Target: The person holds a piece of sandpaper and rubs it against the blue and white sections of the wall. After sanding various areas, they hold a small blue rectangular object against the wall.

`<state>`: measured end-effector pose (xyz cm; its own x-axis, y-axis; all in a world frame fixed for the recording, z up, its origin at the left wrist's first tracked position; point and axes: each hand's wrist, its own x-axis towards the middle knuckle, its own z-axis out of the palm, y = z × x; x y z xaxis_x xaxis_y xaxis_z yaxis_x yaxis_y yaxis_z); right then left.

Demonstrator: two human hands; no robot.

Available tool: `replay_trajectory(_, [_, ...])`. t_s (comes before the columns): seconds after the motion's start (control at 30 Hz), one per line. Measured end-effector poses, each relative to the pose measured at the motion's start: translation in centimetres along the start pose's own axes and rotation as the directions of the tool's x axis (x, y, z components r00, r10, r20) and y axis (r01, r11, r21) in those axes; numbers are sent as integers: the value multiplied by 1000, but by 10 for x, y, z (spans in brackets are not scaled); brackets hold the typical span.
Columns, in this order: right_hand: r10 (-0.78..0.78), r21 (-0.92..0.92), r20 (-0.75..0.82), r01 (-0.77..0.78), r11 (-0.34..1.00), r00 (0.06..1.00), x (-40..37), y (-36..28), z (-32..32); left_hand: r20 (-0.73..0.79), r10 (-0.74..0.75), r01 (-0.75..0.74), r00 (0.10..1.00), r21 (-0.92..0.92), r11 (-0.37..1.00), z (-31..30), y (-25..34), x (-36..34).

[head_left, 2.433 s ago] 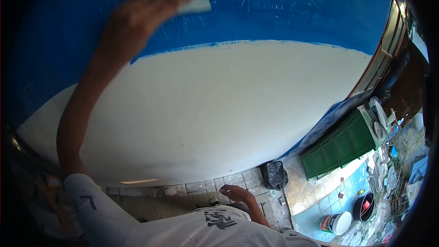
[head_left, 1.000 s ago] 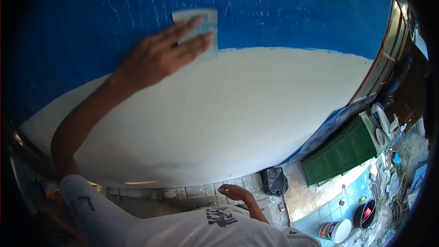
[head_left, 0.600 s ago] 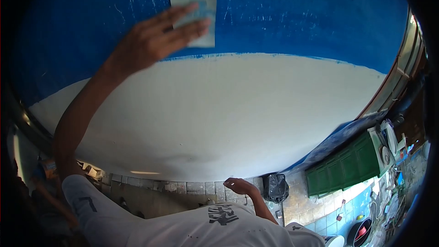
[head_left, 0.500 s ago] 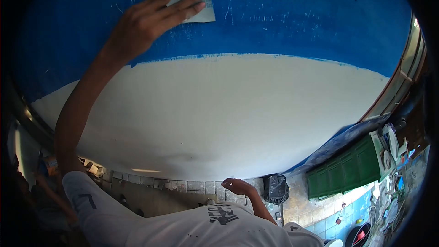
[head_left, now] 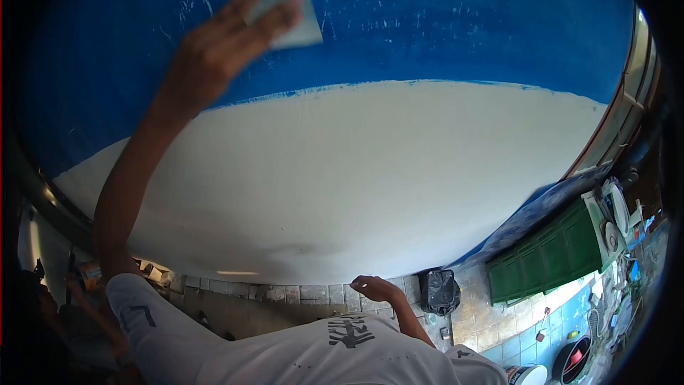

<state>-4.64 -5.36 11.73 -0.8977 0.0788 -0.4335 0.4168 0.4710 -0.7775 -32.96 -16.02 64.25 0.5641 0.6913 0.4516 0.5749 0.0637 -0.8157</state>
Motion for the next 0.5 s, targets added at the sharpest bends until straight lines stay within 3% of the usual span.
replay_trajectory(0.07, [-8,-5,-6,8,1000,1000,-1,7,3,-41,-98,103,994,148,983,-7,-10,4])
replay_trajectory(0.13, [21,16,-16,-21,1000,1000,1,10,2,-53,-93,100,994,156,983,8,5,1])
replay_trajectory(0.2, [17,10,-23,-17,1000,1000,-1,11,2,22,-25,25,999,-12,1000,13,29,-5])
replay_trajectory(0.27, [21,9,-26,-20,1000,999,-4,11,3,18,27,-26,999,-57,998,6,10,-4])
replay_trajectory(0.33, [16,-1,-7,-16,1000,1000,-8,8,0,-32,-113,115,993,69,991,-6,-10,0])
replay_trajectory(0.4, [1,4,-7,-1,1000,1000,-9,10,1,-48,-119,122,992,62,991,1,2,-1])
replay_trajectory(0.5, [56,8,-15,-56,998,998,-7,9,-2,51,27,-23,998,-78,997,12,34,-5])
